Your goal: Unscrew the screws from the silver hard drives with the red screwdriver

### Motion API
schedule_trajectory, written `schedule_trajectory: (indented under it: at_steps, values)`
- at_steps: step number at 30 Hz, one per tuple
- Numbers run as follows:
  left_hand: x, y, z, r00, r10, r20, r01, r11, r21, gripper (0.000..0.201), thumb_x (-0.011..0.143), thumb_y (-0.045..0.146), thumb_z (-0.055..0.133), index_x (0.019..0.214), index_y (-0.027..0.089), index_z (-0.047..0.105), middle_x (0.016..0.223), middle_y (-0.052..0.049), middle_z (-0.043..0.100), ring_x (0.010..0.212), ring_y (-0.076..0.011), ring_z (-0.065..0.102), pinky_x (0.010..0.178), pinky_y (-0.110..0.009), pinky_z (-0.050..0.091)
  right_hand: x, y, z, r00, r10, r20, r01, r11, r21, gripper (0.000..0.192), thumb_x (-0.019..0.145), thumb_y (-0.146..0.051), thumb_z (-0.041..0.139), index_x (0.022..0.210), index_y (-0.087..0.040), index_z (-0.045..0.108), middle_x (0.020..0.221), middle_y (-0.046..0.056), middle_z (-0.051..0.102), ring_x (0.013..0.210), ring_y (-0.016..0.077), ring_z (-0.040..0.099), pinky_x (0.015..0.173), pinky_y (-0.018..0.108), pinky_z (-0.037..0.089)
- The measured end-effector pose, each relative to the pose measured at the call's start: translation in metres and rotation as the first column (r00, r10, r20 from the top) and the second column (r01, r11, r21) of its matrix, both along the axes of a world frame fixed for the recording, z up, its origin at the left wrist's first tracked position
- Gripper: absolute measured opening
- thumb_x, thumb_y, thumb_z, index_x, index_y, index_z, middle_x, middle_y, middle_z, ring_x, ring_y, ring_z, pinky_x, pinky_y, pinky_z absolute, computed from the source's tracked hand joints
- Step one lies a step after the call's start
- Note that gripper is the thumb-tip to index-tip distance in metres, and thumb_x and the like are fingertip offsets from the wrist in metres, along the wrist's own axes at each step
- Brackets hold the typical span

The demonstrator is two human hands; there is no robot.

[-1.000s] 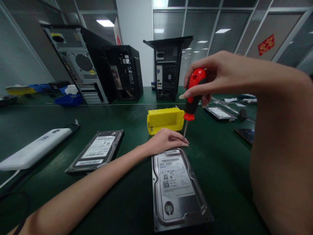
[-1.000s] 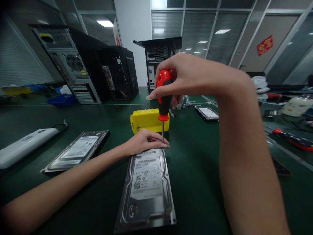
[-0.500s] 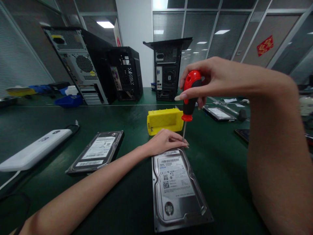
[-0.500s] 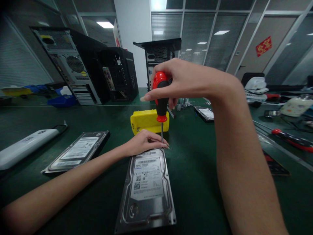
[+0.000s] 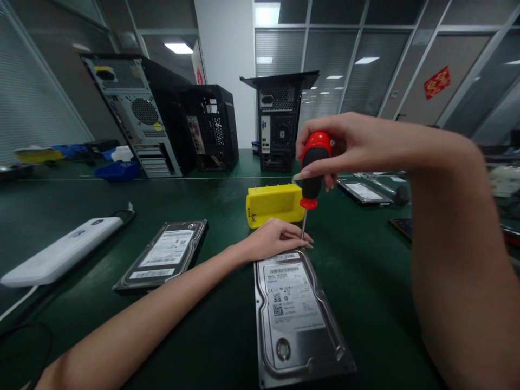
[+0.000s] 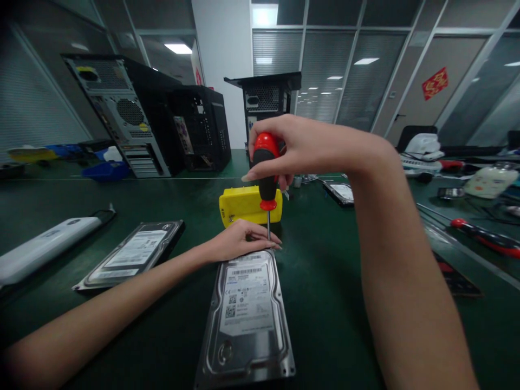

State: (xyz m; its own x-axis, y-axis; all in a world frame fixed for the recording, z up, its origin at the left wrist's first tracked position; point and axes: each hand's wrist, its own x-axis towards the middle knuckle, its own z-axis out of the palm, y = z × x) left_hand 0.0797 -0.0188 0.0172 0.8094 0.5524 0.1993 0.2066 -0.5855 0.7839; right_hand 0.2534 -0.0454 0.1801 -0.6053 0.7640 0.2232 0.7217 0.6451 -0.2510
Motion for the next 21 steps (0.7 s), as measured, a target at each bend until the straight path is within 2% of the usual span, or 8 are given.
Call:
schedule_trajectory:
  at_steps: [4,7,9,12,16,21]
  values:
    - [-0.001,-0.002,0.003,1.0,0.013,0.01,-0.013,1.0,-0.026,0.026,0.085,0.026,0.054,0.102,0.012,0.067,0.099,-0.009,0.071,0.085,-0.0157,0.066,0.072,-0.023,0.05,0.002,0.0,0.001,1.0,-0.03,0.007,0.03,0.998,0.058,0.042,0.071,-0.056,0.06,0.096,-0.022,0.058,0.091,0.001,0.062,0.064,0.011,0.06,0.046,0.02,0.049]
    - [-0.001,-0.002,0.004,1.0,0.017,-0.002,-0.017,0.998,-0.058,0.027,0.083,0.027,0.057,0.102,0.011,0.067,0.099,-0.01,0.071,0.083,-0.016,0.066,0.072,-0.025,0.05,0.004,-0.003,0.003,0.999,-0.052,-0.003,0.052,0.998,0.033,0.044,0.07,-0.058,0.059,0.098,-0.024,0.057,0.09,0.0,0.062,0.061,0.0106,0.06,0.045,0.021,0.051]
    - [-0.002,-0.002,0.004,1.0,-0.013,-0.001,0.013,0.994,-0.112,0.028,0.08,0.025,0.06,0.104,0.01,0.065,0.102,-0.011,0.07,0.087,-0.0166,0.066,0.074,-0.026,0.051,0.005,-0.006,0.006,0.997,-0.077,0.007,0.077,0.997,0.017,0.043,0.07,-0.057,0.059,0.098,-0.025,0.056,0.089,0.0,0.063,0.063,0.0113,0.061,0.045,0.021,0.051]
    - [-0.003,0.0,0.005,0.998,-0.056,0.001,0.055,0.987,-0.149,0.029,0.077,0.02,0.064,0.104,0.01,0.065,0.103,-0.011,0.069,0.089,-0.0166,0.066,0.079,-0.028,0.05,0.008,-0.011,0.009,0.995,-0.094,0.019,0.093,0.994,0.062,0.038,0.071,-0.055,0.06,0.095,-0.026,0.057,0.087,0.0,0.064,0.066,0.0124,0.062,0.045,0.02,0.05]
    - [-0.002,0.001,0.01,0.997,-0.046,-0.067,0.048,0.998,0.029,0.021,0.08,0.022,0.061,0.098,0.014,0.069,0.096,-0.007,0.071,0.085,-0.0164,0.066,0.076,-0.028,0.049,0.017,-0.014,0.013,0.994,-0.111,-0.019,0.112,0.989,0.101,0.04,0.071,-0.056,0.06,0.097,-0.026,0.06,0.086,0.001,0.065,0.065,0.0138,0.062,0.045,0.022,0.049]
    - [0.015,0.002,0.017,0.977,-0.077,-0.196,0.121,0.968,0.22,0.021,0.082,0.023,0.059,0.099,0.016,0.069,0.096,-0.006,0.071,0.09,-0.0167,0.064,0.079,-0.025,0.046,0.038,-0.016,0.018,0.986,-0.16,-0.041,0.165,0.965,0.202,0.043,0.07,-0.056,0.06,0.099,-0.024,0.061,0.084,0.0,0.065,0.067,0.0132,0.061,0.053,0.025,0.05]
